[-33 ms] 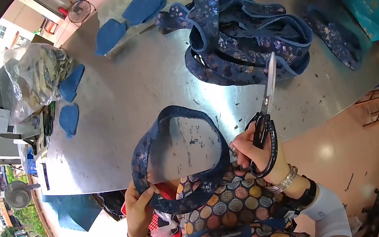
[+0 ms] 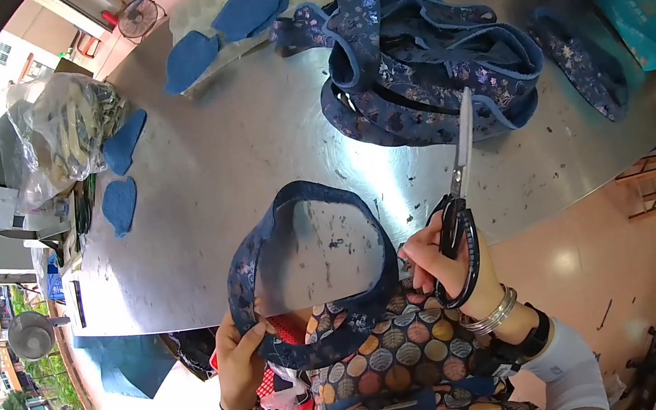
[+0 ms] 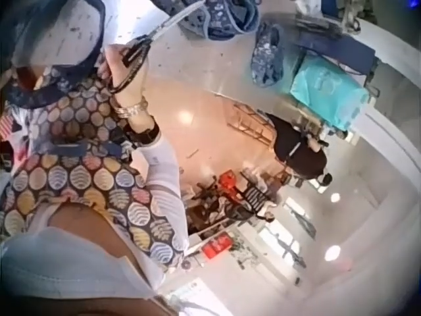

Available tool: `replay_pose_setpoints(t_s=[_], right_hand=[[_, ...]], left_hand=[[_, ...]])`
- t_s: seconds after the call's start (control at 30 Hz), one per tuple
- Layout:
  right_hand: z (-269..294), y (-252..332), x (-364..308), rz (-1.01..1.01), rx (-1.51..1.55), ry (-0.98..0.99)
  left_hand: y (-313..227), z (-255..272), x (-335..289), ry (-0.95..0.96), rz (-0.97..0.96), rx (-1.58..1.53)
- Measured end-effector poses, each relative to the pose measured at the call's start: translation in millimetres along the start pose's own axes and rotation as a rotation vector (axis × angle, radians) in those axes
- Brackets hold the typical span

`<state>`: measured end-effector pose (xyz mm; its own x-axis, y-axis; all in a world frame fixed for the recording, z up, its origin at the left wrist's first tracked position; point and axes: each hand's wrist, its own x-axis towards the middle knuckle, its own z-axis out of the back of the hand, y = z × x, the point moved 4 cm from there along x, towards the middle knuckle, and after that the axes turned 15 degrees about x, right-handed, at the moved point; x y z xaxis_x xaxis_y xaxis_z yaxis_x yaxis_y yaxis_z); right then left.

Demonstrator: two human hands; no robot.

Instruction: Cutting out a blue patterned fabric piece for a shoe using scissors.

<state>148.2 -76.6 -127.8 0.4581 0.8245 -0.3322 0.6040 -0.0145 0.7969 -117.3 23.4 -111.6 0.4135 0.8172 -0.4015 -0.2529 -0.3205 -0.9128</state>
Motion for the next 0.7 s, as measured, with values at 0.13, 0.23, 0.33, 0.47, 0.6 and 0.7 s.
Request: replay_pose_setpoints(t_s=[0.13,0.23,0.33,0.47,0.6,0.7], right_hand=[[-6,5,-1,0.062,-0.211,0.040],[-6,10,5,0.266,-0.399,0.064],[-21,21,10,0.347,-0.755,0.096],[-43,17,18,0.373,-1.140,0.092],[-48,6,31,0.404,-1.187,0.108],[-34,2,37,0.321,-0.763,0.065]], left_hand=[[-2,-1,1,0.027,0.006,-0.052],[3,1,1,0.018,0.040,-0.071],[5,3,1,0.006,0.035,-0.078],[2,1,1,0.019,0.034,-0.095],[2,2,2,0.041,0.037,-0.118],[-5,5,-1,0.203,-0.173,-0.102]])
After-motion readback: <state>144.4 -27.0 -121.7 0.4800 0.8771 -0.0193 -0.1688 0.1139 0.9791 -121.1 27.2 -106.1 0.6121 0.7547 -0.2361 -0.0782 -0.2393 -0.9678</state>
